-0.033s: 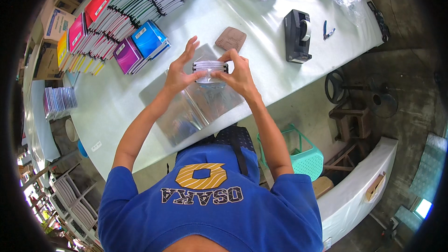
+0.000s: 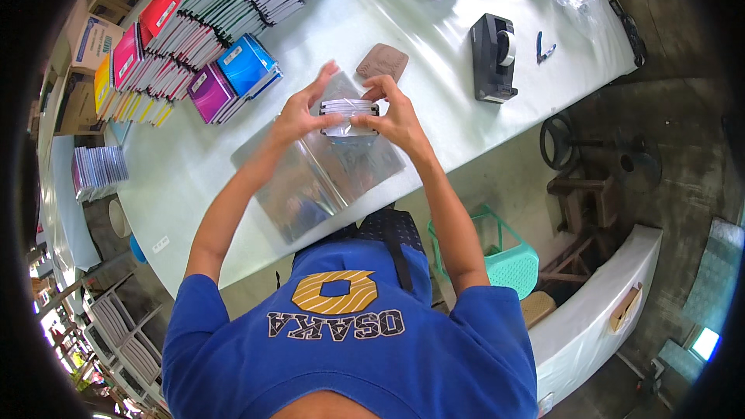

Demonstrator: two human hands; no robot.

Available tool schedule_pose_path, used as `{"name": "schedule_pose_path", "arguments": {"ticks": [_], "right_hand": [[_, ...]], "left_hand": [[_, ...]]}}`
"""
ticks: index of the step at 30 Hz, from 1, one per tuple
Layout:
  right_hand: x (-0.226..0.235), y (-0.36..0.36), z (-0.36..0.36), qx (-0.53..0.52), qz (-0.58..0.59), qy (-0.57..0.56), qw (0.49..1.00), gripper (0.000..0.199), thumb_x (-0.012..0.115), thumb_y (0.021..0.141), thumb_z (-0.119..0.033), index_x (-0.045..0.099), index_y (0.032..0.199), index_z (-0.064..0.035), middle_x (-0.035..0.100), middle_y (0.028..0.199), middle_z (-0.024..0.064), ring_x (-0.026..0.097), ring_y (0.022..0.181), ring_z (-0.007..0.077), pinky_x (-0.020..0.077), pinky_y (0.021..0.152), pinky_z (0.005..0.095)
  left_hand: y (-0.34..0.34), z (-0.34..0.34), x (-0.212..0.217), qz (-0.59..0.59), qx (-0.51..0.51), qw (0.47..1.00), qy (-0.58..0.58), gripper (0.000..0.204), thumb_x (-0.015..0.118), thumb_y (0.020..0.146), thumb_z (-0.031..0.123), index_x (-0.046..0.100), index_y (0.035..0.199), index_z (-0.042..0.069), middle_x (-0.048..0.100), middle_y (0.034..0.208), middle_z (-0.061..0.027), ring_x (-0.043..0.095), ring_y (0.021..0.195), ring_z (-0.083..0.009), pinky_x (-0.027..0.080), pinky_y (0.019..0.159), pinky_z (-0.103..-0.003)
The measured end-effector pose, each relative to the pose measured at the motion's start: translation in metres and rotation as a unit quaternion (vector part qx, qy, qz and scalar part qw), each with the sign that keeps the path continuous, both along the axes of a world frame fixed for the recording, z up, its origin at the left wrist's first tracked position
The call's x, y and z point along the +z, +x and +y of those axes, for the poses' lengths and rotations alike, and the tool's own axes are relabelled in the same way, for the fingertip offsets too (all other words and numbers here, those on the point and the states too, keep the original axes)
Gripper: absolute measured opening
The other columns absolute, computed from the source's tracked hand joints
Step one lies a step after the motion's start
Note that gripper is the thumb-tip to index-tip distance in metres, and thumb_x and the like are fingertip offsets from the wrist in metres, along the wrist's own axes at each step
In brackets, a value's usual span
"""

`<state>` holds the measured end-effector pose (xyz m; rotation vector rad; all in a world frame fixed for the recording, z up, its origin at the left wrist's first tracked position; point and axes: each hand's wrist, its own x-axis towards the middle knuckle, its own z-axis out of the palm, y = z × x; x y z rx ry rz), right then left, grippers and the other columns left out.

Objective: The person places stacks of small colorful notebooks into clear plastic bags, applies tape to seal them, and organizes the bags on a work table.

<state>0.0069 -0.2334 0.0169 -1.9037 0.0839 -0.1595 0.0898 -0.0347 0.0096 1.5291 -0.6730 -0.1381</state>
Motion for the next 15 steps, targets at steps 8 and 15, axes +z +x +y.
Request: {"name": "schedule_pose_path", "arguments": {"ticks": [8,15], "right_hand": [[0.004,0.011,-0.002,0.051,0.141,0.186,0.971,0.023,0.077,0.064,-0.006,0.076,0.087,-0.0068,0.05,0.083,-0.0017,0.049,0.084,0.015,0.0363,0.075,0.0301],[0.002,0.011,0.003,0.091,0.099,0.193,0.972,0.028,0.065,0.065,0.006,0.078,0.085,-0.0098,0.048,0.086,-0.0015,0.048,0.086,0.0138,0.0425,0.077,0.0257]], "left_hand": [[0.028,0.008,-0.007,0.306,-0.268,0.892,0.196,0.054,0.079,0.076,0.028,0.065,0.12,0.002,0.066,0.117,-0.0081,0.059,0.104,-0.0137,0.043,0.096,-0.03],[0.026,0.014,-0.016,0.263,-0.264,0.912,0.172,0.045,0.072,0.08,0.017,0.064,0.121,0.001,0.066,0.119,-0.0063,0.061,0.104,-0.0128,0.046,0.091,-0.026]]}}
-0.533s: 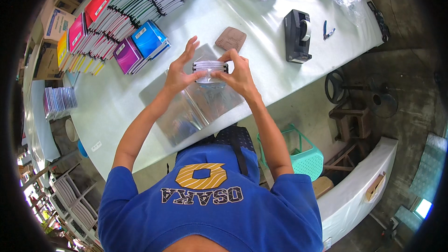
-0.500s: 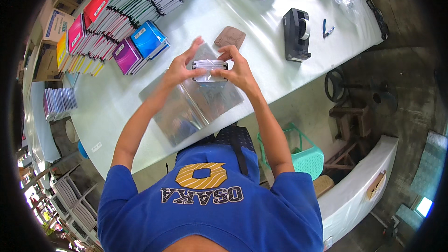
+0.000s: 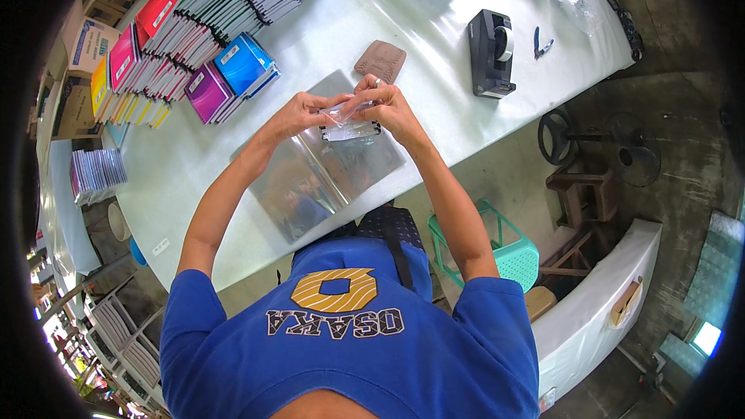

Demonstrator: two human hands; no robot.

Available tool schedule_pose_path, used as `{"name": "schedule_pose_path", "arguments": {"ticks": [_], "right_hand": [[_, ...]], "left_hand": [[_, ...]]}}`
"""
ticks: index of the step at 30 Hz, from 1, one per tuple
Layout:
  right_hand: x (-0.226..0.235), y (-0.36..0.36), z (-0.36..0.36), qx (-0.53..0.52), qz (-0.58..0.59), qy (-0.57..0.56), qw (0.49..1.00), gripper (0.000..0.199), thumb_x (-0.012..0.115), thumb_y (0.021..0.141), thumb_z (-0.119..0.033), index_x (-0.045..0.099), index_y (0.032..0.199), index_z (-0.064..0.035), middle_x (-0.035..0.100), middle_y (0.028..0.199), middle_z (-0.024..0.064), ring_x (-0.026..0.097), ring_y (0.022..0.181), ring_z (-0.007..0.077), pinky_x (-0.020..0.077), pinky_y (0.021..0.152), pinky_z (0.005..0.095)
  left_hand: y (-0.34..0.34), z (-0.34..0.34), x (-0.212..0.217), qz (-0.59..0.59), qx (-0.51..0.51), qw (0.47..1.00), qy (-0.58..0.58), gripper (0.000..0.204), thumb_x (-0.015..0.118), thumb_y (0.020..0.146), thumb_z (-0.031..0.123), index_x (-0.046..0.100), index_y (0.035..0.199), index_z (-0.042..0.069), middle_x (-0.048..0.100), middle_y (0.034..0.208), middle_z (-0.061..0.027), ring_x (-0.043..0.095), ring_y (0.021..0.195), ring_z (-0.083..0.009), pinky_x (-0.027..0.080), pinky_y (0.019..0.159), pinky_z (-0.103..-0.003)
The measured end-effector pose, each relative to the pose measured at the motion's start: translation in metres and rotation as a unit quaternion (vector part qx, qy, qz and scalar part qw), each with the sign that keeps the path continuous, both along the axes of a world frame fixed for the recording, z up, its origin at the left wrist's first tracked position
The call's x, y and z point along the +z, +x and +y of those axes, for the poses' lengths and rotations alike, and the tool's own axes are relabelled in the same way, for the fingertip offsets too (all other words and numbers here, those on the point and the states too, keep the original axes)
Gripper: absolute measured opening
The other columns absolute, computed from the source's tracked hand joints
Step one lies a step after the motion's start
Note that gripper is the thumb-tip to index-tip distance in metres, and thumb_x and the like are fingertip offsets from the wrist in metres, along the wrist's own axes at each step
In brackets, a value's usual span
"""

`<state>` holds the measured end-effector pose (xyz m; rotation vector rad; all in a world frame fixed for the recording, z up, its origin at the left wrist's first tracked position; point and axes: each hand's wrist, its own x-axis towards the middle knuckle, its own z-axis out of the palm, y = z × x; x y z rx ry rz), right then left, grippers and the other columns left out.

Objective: The person places stacks of small colorful notebooks into clear plastic bags, applies tape to seal them, and organizes the bags on a work table.

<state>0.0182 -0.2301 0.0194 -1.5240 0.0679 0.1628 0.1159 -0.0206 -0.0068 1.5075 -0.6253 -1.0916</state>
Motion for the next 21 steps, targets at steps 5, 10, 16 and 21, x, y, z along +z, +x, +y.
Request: {"name": "schedule_pose_path", "arguments": {"ticks": [5,10,16,21], "right_hand": [[0.001,-0.004,0.005,-0.002,-0.035,0.004,0.999,0.028,0.063,0.068,0.008,0.078,0.084,-0.0107,0.049,0.092,-0.0014,0.048,0.089,0.0145,0.0455,0.081,0.0287],[-0.002,-0.009,0.0,0.002,-0.059,-0.073,0.996,0.028,0.063,0.07,0.007,0.077,0.084,-0.0119,0.05,0.094,0.0002,0.048,0.095,0.0175,0.0455,0.086,0.0317],[0.024,-0.018,0.001,0.083,-0.155,-0.367,0.914,0.035,0.065,0.072,0.005,0.077,0.094,-0.0196,0.059,0.114,0.0008,0.05,0.107,0.0192,0.0343,0.102,0.0391],[0.034,-0.031,-0.052,0.175,-0.263,-0.389,0.865,0.05,0.066,0.075,0.001,0.069,0.116,-0.0275,0.054,0.136,0.001,0.047,0.126,0.0213,0.0317,0.108,0.0385]], "left_hand": [[-0.016,0.002,0.018,-0.271,0.006,0.962,0.02,0.042,0.07,0.082,0.019,0.064,0.124,0.015,0.063,0.126,-0.0008,0.051,0.124,-0.0239,0.038,0.105,-0.039],[-0.037,0.005,0.055,-0.52,-0.084,0.839,0.135,0.062,0.072,0.079,0.032,0.052,0.137,0.027,0.041,0.148,0.0081,0.023,0.143,-0.0341,0.024,0.111,-0.058],[-0.049,0.01,0.054,-0.644,-0.078,0.744,0.161,0.073,0.074,0.075,0.039,0.045,0.142,0.028,0.034,0.152,0.0127,0.016,0.145,-0.0306,0.021,0.112,-0.058],[-0.06,0.015,0.045,-0.694,-0.056,0.7,0.16,0.07,0.076,0.073,0.034,0.05,0.138,0.026,0.041,0.147,0.0142,0.024,0.143,-0.0264,0.019,0.114,-0.055]]}}
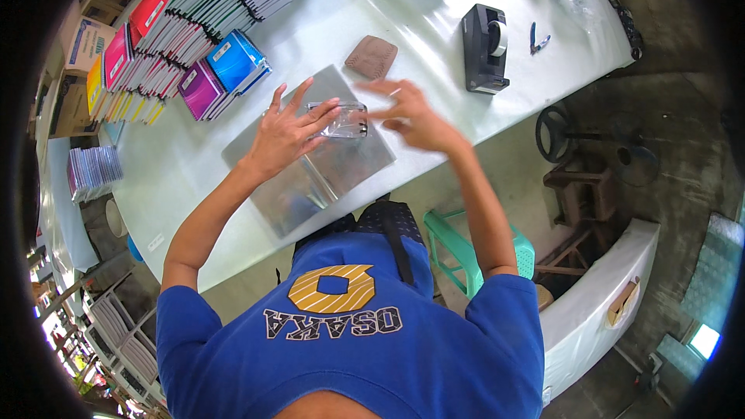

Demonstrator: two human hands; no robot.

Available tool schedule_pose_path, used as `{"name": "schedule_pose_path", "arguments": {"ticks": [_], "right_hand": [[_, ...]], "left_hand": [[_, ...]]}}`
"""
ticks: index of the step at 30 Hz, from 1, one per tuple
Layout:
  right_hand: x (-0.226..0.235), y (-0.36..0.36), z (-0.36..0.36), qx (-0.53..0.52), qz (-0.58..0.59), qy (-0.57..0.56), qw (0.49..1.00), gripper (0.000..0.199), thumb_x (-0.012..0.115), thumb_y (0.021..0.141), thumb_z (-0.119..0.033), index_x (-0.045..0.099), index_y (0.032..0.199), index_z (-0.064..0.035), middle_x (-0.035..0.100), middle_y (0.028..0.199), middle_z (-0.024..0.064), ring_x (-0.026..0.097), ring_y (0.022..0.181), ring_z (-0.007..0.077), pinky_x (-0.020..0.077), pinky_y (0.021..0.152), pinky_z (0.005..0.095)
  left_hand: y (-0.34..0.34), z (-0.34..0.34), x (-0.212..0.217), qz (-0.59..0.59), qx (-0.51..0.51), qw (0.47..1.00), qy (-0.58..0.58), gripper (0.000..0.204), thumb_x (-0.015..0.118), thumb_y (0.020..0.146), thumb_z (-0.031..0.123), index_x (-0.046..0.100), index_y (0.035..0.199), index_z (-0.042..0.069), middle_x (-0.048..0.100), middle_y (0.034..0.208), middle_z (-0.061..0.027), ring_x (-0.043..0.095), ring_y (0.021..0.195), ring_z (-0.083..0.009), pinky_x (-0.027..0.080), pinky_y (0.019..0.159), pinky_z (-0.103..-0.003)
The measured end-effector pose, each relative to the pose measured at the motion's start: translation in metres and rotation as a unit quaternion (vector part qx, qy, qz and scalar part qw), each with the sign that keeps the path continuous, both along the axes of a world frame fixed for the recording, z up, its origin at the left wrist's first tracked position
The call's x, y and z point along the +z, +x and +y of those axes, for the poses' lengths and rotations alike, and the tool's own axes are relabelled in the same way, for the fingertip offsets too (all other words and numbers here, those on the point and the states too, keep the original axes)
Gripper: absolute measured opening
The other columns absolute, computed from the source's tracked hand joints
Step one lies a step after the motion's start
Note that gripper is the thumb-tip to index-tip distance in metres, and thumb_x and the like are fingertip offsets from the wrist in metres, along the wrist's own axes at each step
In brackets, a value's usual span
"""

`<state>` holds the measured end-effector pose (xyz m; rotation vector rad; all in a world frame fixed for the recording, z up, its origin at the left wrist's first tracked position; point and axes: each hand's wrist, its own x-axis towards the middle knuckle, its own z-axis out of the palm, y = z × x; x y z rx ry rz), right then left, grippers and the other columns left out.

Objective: The person places stacks of small colorful notebooks into clear plastic bags, applies tape to seal them, and organizes the bags on a work table.

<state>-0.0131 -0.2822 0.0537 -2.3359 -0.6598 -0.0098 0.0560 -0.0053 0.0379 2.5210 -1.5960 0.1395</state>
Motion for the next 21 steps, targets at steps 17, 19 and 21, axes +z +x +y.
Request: {"name": "schedule_pose_path", "arguments": {"ticks": [17,19,21], "right_hand": [[-0.076,-0.035,-0.207,-0.418,0.119,0.654,0.619,0.027,0.069,0.086,-0.012,0.063,0.111,-0.0021,0.059,0.123,0.0096,0.047,0.128,0.0233,0.0357,0.097,0.0681],[-0.1,-0.055,-0.194,-0.439,0.125,0.652,0.606,0.03,0.068,0.086,-0.013,0.062,0.113,-0.0006,0.056,0.129,0.0098,0.045,0.128,0.0231,0.0353,0.099,0.066],[-0.125,-0.088,-0.203,-0.487,0.103,0.544,0.675,0.029,0.071,0.083,-0.019,0.068,0.108,-0.0039,0.049,0.138,0.0084,0.041,0.128,0.0252,0.0357,0.101,0.0584]], "left_hand": [[-0.006,-0.012,0.009,0.021,0.007,1.0,0.009,0.065,0.073,0.077,0.025,0.051,0.137,0.025,0.043,0.146,0.0137,0.027,0.142,-0.0254,0.019,0.114,-0.055],[-0.007,-0.011,0.011,0.018,0.01,1.0,0.01,0.061,0.072,0.078,0.028,0.053,0.136,0.025,0.044,0.145,0.0137,0.028,0.142,-0.025,0.021,0.114,-0.055],[-0.007,-0.021,0.013,0.018,-0.005,1.0,-0.009,0.061,0.072,0.078,0.027,0.052,0.136,0.025,0.044,0.145,0.013,0.028,0.142,-0.0254,0.021,0.114,-0.055]]}}
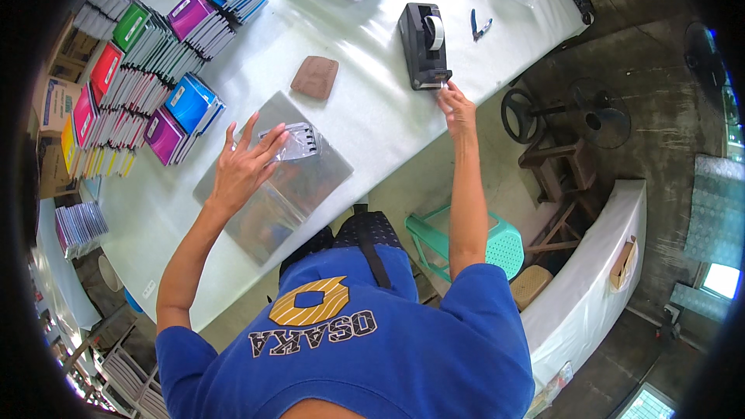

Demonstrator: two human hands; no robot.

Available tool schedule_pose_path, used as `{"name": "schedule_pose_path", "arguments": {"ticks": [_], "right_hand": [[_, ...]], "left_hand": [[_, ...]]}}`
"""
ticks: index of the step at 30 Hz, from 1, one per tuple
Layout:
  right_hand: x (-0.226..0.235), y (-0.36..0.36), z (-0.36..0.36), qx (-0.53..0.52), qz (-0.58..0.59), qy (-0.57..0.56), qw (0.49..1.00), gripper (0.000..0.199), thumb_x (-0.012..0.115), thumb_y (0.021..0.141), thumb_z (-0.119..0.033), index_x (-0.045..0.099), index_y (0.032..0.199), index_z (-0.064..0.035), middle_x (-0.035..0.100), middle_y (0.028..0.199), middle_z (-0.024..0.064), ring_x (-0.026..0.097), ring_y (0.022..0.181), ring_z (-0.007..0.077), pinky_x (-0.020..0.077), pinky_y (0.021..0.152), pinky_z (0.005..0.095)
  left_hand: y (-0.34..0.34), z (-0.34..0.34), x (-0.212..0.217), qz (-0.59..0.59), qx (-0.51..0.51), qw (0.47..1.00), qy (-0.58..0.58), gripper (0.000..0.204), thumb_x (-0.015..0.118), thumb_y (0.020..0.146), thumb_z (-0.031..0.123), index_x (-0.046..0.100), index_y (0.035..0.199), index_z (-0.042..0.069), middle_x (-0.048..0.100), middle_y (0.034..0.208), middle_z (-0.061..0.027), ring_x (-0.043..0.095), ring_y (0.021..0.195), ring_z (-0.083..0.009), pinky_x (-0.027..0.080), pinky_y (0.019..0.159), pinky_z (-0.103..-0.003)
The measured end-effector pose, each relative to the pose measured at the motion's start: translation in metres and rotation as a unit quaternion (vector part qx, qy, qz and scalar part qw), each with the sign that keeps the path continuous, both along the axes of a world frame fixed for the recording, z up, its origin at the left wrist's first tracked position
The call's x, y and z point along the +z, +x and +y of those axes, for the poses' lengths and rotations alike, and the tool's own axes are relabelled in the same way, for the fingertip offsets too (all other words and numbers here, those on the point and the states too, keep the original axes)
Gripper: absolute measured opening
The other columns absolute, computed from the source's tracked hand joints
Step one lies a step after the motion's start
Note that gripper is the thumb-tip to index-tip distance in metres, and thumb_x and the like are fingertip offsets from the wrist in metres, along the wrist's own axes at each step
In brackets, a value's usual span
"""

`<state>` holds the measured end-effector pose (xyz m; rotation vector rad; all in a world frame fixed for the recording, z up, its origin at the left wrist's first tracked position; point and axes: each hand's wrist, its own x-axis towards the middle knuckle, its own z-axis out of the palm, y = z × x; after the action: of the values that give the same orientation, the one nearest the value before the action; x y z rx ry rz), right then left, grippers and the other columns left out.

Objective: The person places stacks of small colorful notebooks into clear plastic bags, applies tape to seal them, and organizes the bags on a work table.

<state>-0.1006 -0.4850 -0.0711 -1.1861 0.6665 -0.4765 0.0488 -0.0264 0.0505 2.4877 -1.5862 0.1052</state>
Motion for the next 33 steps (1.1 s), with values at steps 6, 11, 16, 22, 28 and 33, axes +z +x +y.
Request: {"name": "schedule_pose_path", "arguments": {"ticks": [6,11,16,22,28,33], "right_hand": [[0.05,0.055,0.08,-0.139,0.404,-0.514,0.744,0.021,0.075,0.075,-0.03,0.072,0.08,-0.01,0.059,0.104,0.0094,0.052,0.106,0.0311,0.0408,0.09,0.0545],[0.045,0.043,0.064,-0.189,0.363,-0.413,0.813,0.027,0.077,0.076,-0.034,0.069,0.076,-0.008,0.06,0.071,0.0001,0.058,0.064,0.0211,0.0458,0.07,0.0408],[0.068,0.041,0.034,-0.063,0.275,0.039,0.958,0.031,0.083,0.074,-0.035,0.065,0.073,-0.0098,0.045,0.061,-0.006,0.041,0.054,0.0074,0.0305,0.056,0.0302],[0.031,-0.012,-0.016,-0.052,0.481,-0.356,0.8,0.041,0.083,0.068,-0.038,0.071,0.08,-0.0003,0.068,0.08,0.0136,0.063,0.078,0.0285,0.0447,0.079,0.0471],[0.046,0.022,0.146,0.019,0.272,-0.131,0.953,0.033,0.078,0.079,-0.033,0.067,0.071,-0.002,0.046,0.053,-0.0031,0.036,0.043,0.0061,0.0289,0.043,0.0256],[0.141,0.047,0.315,0.111,0.139,0.108,0.978,0.026,0.076,0.083,-0.025,0.065,0.077,-0.0015,0.039,0.054,-0.0068,0.027,0.044,0.0034,0.0181,0.043,0.0227]], "left_hand": [[0.002,0.024,-0.011,-0.004,0.024,1.0,-0.002,0.058,0.071,0.08,0.026,0.053,0.135,0.024,0.045,0.143,0.0127,0.029,0.141,-0.0267,0.022,0.113,-0.055],[0.005,0.009,-0.015,-0.011,-0.017,0.999,-0.035,0.059,0.07,0.082,0.026,0.051,0.137,0.025,0.043,0.146,0.0126,0.029,0.141,-0.0272,0.021,0.112,-0.057],[0.004,0.017,-0.019,0.018,0.013,1.0,-0.022,0.057,0.068,0.083,0.026,0.05,0.137,0.025,0.043,0.145,0.0124,0.027,0.142,-0.0273,0.021,0.112,-0.057],[0.001,-0.005,-0.01,0.019,-0.026,0.998,-0.045,0.057,0.068,0.083,0.027,0.05,0.137,0.024,0.043,0.145,0.0125,0.028,0.141,-0.0288,0.022,0.112,-0.058],[0.007,0.02,-0.017,0.019,0.003,1.0,-0.009,0.057,0.068,0.084,0.025,0.05,0.137,0.024,0.043,0.145,0.0128,0.031,0.14,-0.0283,0.023,0.112,-0.057],[0.006,0.018,-0.019,0.017,-0.004,0.999,-0.035,0.054,0.067,0.084,0.026,0.052,0.136,0.023,0.044,0.144,0.0125,0.033,0.138,-0.028,0.023,0.112,-0.057]]}}
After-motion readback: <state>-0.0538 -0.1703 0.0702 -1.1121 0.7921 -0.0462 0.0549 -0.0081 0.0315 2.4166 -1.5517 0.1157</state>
